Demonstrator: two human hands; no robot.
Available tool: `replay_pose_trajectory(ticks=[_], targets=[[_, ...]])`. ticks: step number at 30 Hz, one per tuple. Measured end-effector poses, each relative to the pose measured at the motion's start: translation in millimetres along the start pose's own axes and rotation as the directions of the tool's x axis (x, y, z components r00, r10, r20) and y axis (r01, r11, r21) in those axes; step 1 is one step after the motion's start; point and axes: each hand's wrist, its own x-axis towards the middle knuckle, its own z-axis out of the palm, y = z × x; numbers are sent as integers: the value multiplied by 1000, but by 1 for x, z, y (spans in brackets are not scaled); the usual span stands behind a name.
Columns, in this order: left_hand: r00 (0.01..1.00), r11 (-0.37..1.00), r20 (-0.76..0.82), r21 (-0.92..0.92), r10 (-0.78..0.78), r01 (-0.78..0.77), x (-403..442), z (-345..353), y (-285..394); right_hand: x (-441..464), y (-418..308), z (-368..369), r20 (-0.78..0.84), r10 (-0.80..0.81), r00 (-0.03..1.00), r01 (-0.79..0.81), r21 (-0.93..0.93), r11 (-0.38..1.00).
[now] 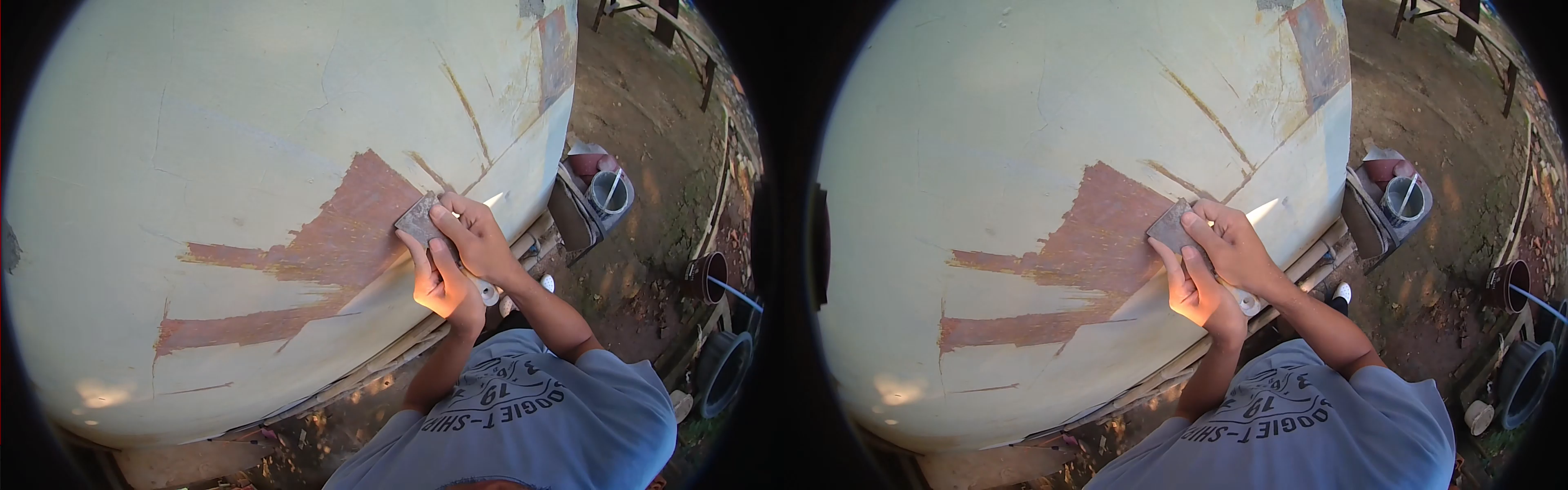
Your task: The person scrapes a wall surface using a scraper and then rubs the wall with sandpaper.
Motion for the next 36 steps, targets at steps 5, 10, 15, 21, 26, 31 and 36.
replay_pose_trajectory(ticks=[5, 10, 15, 21, 26, 31, 36], targets=[[999, 996, -27, 84, 25, -22, -4, 1, -9, -5, 12, -8, -12, -20, 1000, 19, -88, 996], [999, 1000, -39, 28, -5, 6, -3, 2, 4, -1, 3, -1, -18, -24, 1000, 23, -72, 997], [1000, 1000, -5, 12, -9, 9, 0, -3, 1, -1, 5, 0, -24, -28, 999, 25, -118, 993], [997, 1000, -72, -6, 31, -31, 1, 3, -4, -2, 9, -3, -12, 7, 1000, -8, -98, 995], [999, 999, -45, 46, -22, 24, -2, -1, -1, -4, 6, -4, 14, 27, 1000, -26, -35, 999], [1000, 1000, -18, 0, 22, -22, 6, 1, -2, 0, 5, -1, -18, -38, 999, 36, -91, 995], [998, 999, -53, 22, -44, 46, -1, -1, -4, -7, 5, -1, -20, 20, 1000, -21, -67, 998]])
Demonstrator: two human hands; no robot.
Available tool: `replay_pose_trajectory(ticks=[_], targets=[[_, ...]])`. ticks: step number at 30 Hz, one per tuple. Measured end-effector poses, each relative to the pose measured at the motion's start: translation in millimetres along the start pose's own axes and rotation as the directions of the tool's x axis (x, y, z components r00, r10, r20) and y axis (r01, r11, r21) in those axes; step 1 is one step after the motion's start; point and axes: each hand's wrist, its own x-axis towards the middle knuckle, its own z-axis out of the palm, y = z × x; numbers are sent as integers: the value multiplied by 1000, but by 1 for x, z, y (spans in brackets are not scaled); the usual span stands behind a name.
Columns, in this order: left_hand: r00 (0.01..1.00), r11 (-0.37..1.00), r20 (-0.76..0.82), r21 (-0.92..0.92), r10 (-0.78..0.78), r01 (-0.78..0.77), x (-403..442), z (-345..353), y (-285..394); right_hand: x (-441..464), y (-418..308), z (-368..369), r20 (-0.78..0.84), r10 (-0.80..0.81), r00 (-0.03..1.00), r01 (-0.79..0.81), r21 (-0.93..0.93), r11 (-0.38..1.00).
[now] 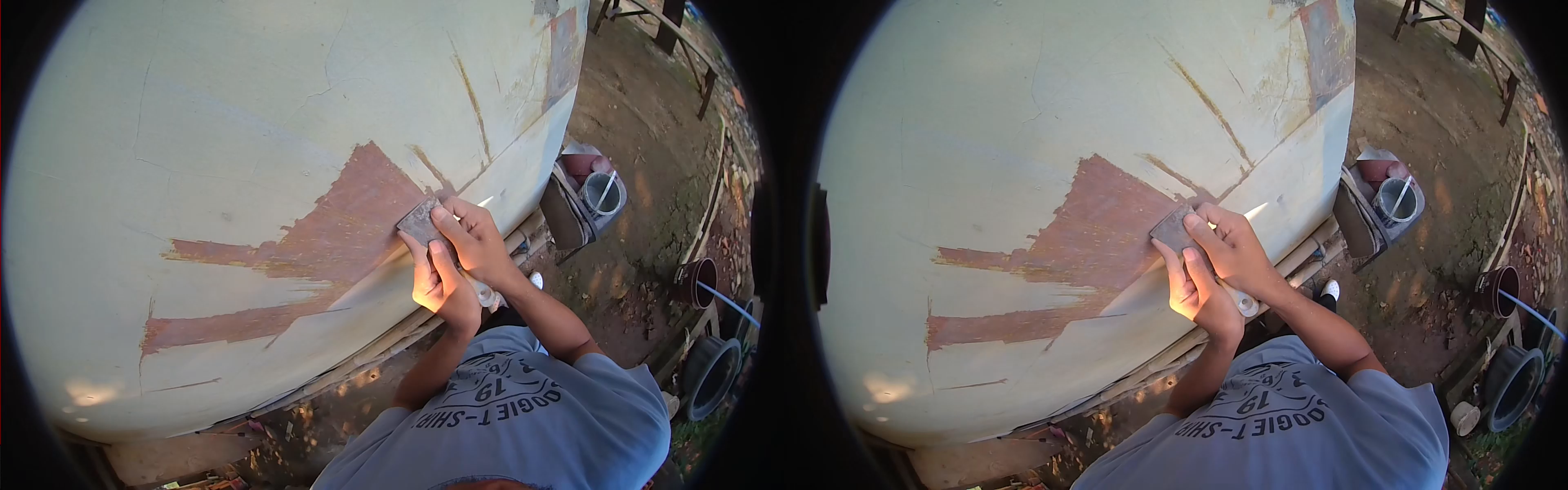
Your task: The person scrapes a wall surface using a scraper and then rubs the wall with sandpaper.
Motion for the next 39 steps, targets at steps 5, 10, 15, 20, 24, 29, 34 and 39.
replay_pose_trajectory(ticks=[5, 10, 15, 20, 24, 29, 34, 39], targets=[[999, 999, 32, -49, 5, -4, 3, -4, 1, 7, -3, 2, -2, -33, 999, 33, -4, 999], [999, 997, 9, -60, 52, -51, 6, 0, -4, 11, 4, 4, -19, -117, 993, 115, -69, 991], [999, 1000, 37, -17, 21, -21, 2, -6, -4, 7, -1, 2, 3, -14, 1000, 14, 18, 1000], [998, 997, -8, -37, 64, -65, 7, 0, 13, 12, -14, 5, 35, -11, 999, 10, 42, 999], [999, 1000, 25, -8, 26, -26, 1, -4, -2, 9, 0, 4, -22, -41, 999, 40, -4, 999], [998, 997, -5, -51, 66, -66, 7, 2, 14, 15, -32, 9, 41, -9, 999, 8, 26, 1000], [997, 995, 21, -76, 71, -69, 3, 0, 0, 13, -12, 4, 9, -33, 999, 34, -38, 999], [998, 994, 12, -92, 68, -67, 10, 7, 29, 18, -37, 13, 43, -36, 998, 34, 56, 998]])
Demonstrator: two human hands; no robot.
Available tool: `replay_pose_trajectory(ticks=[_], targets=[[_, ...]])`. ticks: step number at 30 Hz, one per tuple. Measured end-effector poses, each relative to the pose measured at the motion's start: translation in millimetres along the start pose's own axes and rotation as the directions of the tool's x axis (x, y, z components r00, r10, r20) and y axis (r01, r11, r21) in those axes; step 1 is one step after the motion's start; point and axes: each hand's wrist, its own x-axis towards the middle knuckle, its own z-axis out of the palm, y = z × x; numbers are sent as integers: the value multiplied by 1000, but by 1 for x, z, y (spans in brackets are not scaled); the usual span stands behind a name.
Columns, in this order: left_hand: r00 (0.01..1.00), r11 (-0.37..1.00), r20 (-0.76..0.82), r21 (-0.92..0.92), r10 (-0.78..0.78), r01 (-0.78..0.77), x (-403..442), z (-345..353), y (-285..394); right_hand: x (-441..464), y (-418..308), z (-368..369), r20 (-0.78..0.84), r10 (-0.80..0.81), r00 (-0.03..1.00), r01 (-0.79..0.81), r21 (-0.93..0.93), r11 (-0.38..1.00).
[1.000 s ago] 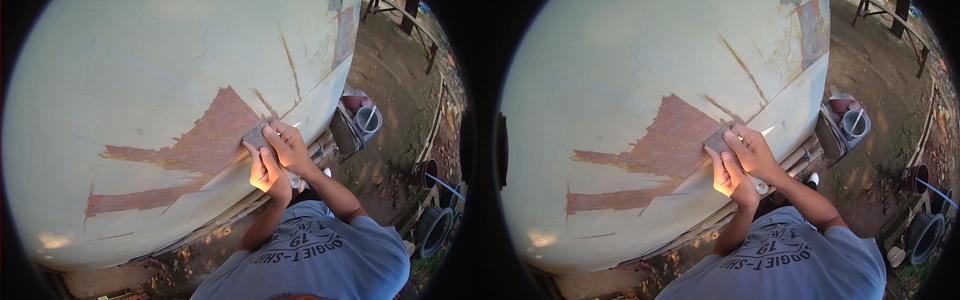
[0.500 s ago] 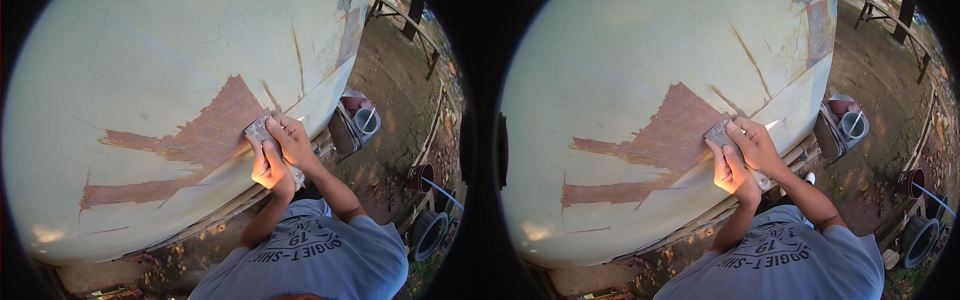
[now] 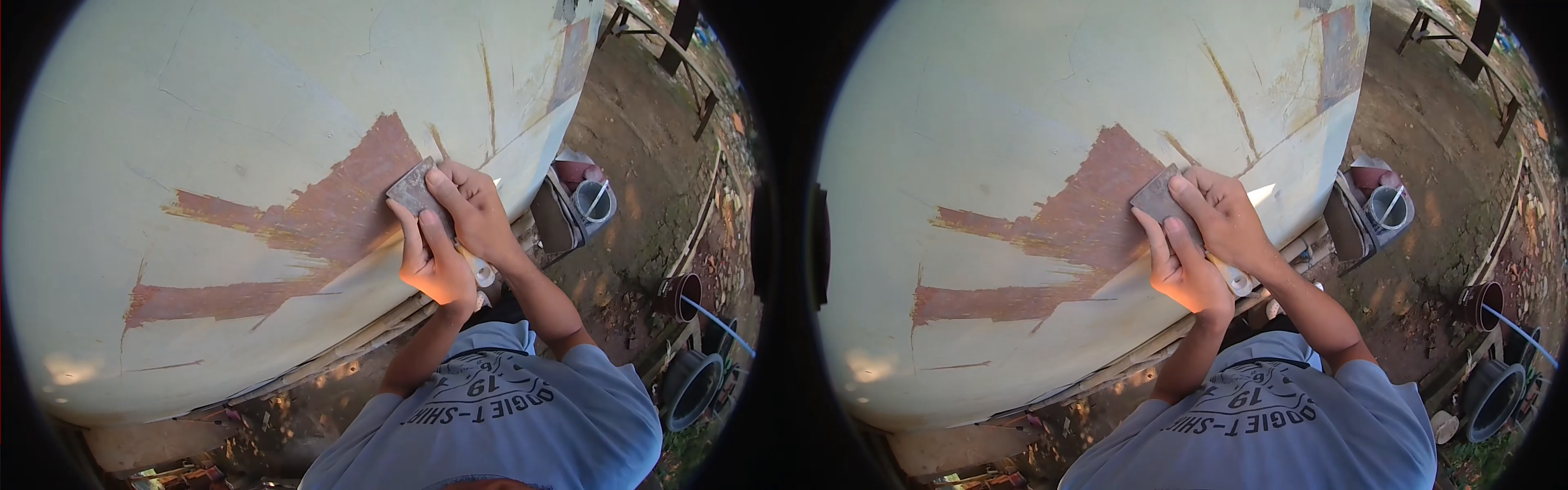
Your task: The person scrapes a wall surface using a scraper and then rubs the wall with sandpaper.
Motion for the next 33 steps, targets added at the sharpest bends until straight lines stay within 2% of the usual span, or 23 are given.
replay_pose_trajectory(ticks=[1, 4, 5, 8, 12, 13, 14, 17, 20, 23, 26, 27, 30, 31, 33], targets=[[999, 998, 24, 41, -39, 38, -2, -6, -12, -2, 3, -5, 4, 18, 1000, -18, -63, 998], [999, 994, -9, 97, 45, -44, -8, -6, -23, -4, 24, -8, -11, -13, 1000, 12, -67, 998], [999, 999, -15, 29, 33, -32, -5, -6, -24, -5, 24, -11, -16, 34, 999, -35, -65, 997], [999, 996, -28, -92, -16, 14, -1, 5, 7, 0, -9, 2, 12, 28, 1000, -28, 25, 999], [999, 996, -2, 77, 43, -43, -7, -3, -16, -8, 16, -5, -39, 34, 999, -35, -19, 999], [999, 999, -16, -7, 43, -43, -2, -1, -15, -4, 15, -6, -38, -31, 999, 27, -109, 994], [999, 999, -18, -22, 41, -42, 1, 1, -13, 0, 13, -9, -18, -35, 999, 33, -93, 995], [1000, 999, -27, -46, 6, -7, 4, 6, 12, 5, -17, 5, 5, -14, 1000, 14, -24, 1000], [999, 999, -30, 15, 36, -36, -4, 2, -8, -4, 7, -6, -30, 13, 999, -16, -94, 995], [996, 996, -51, -33, 76, -78, 3, 5, 1, 2, -4, -2, -15, -2, 1000, 0, -158, 987], [999, 988, 0, -145, 48, -48, 6, 8, 23, 7, -29, 11, 22, 13, 1000, -14, 29, 999], [997, 982, 18, -175, 73, -69, 5, 7, 13, 5, -27, 6, 3, 39, 999, -39, -26, 999], [997, 997, -22, -30, 69, -70, -2, 5, 1, -2, -5, 0, -46, 15, 999, -21, -119, 993], [996, 991, -38, -103, 78, -82, 3, 8, 1, 2, -5, 0, -18, -4, 1000, 2, -114, 993], [998, 990, 2, -126, 70, -69, 9, 9, 18, 10, -21, 5, 14, -12, 1000, 12, -22, 1000]])
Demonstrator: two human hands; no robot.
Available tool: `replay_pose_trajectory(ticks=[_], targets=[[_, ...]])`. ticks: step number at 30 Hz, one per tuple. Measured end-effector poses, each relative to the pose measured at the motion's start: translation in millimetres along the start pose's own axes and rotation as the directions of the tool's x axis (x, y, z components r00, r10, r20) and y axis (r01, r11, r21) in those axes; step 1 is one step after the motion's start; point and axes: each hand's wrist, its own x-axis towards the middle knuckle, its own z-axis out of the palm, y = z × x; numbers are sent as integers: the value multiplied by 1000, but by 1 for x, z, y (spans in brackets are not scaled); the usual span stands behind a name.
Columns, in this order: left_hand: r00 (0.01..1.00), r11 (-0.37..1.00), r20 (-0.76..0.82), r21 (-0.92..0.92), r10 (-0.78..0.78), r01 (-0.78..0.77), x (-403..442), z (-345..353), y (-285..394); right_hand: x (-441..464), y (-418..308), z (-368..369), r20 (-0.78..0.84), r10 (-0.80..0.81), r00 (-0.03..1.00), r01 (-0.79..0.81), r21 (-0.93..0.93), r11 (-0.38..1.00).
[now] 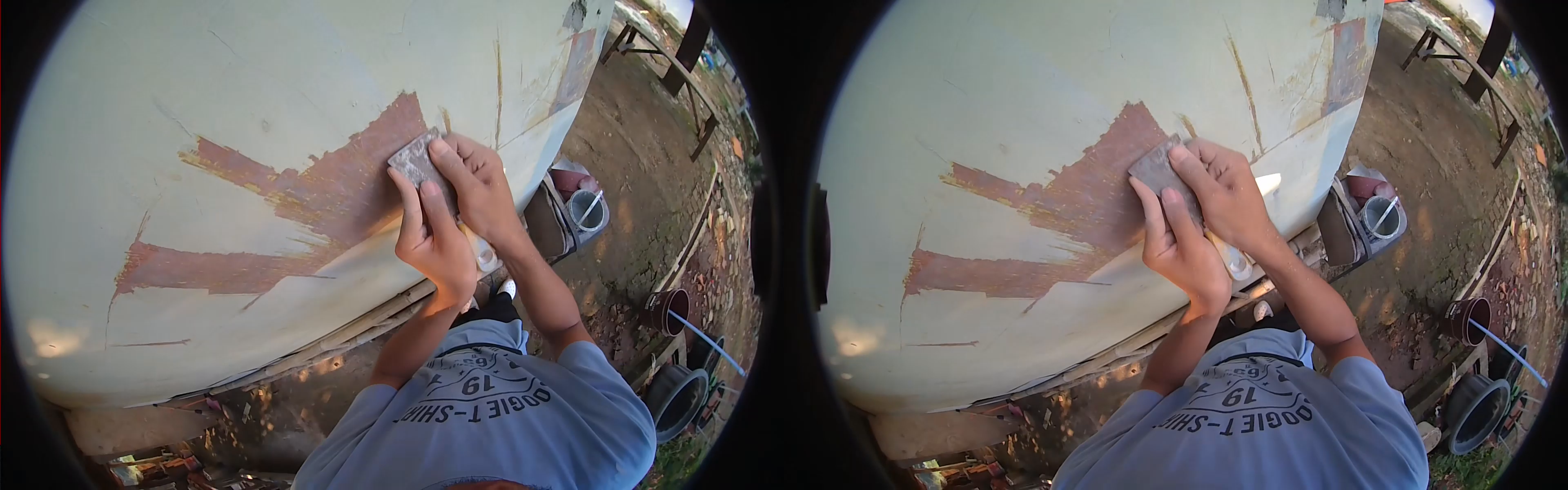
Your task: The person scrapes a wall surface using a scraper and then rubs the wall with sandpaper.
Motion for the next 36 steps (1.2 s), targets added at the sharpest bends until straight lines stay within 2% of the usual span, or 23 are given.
replay_pose_trajectory(ticks=[2, 5, 9, 10, 14, 17, 18, 21, 25, 27, 29, 30, 33, 34, 35, 36], targets=[[1000, 999, 21, -48, 0, 1, -1, 1, 7, -1, -8, 3, 21, 0, 1000, -2, 65, 998], [1000, 1000, -29, 16, 3, -3, -13, -3, -9, -10, 16, -2, -49, 35, 998, -36, 1, 999], [1000, 998, 27, -64, 8, -7, 3, 3, 17, 3, -14, 7, 42, -23, 999, 21, 53, 998], [999, 996, 42, -87, -6, 10, 4, 3, 19, 2, -21, 9, 48, 10, 999, -13, 65, 998], [999, 999, -37, -49, 11, -13, -12, -2, -12, -10, 20, -6, -18, 31, 999, -31, -15, 999], [998, 996, -13, -70, 62, -62, -1, 3, 4, -1, -10, 2, 33, -9, 999, 9, -4, 1000], [1000, 998, 18, -57, 3, -2, 4, 3, 16, 3, -19, 7, 46, -32, 998, 30, 30, 999], [999, 999, -16, -24, 32, -33, -4, -1, -2, -4, -5, 2, 21, 12, 1000, -12, 4, 1000], [998, 999, -57, 51, -16, 19, -11, -6, -8, -8, 22, -6, -6, 11, 1000, -11, -89, 996], [998, 999, -58, 30, -28, 29, -14, -6, -4, -11, 16, -6, -7, 73, 997, -73, -2, 997], [998, 998, -47, 42, -42, 44, -13, -4, 0, -14, 2, -1, -11, 70, 997, -70, 43, 997], [990, 985, -1, -94, -144, 144, -14, -8, -9, -13, 19, -12, -55, 90, 994, -90, 6, 996], [990, 986, 44, -101, -131, 135, -35, -28, -40, -42, 49, -30, -84, 203, 976, -202, 23, 979], [990, 992, 69, 11, -123, 122, -43, -39, -58, -58, 61, -46, -120, 317, 941, -317, 22, 948], [965, 949, 244, 314, -99, 18, -44, -67, -82, -76, 75, -65, -158, 429, 889, -430, 31, 902], [961, 950, 252, 312, -110, 27, -37, -73, -77, -88, 86, -83, -194, 518, 833, -518, 53, 854]])
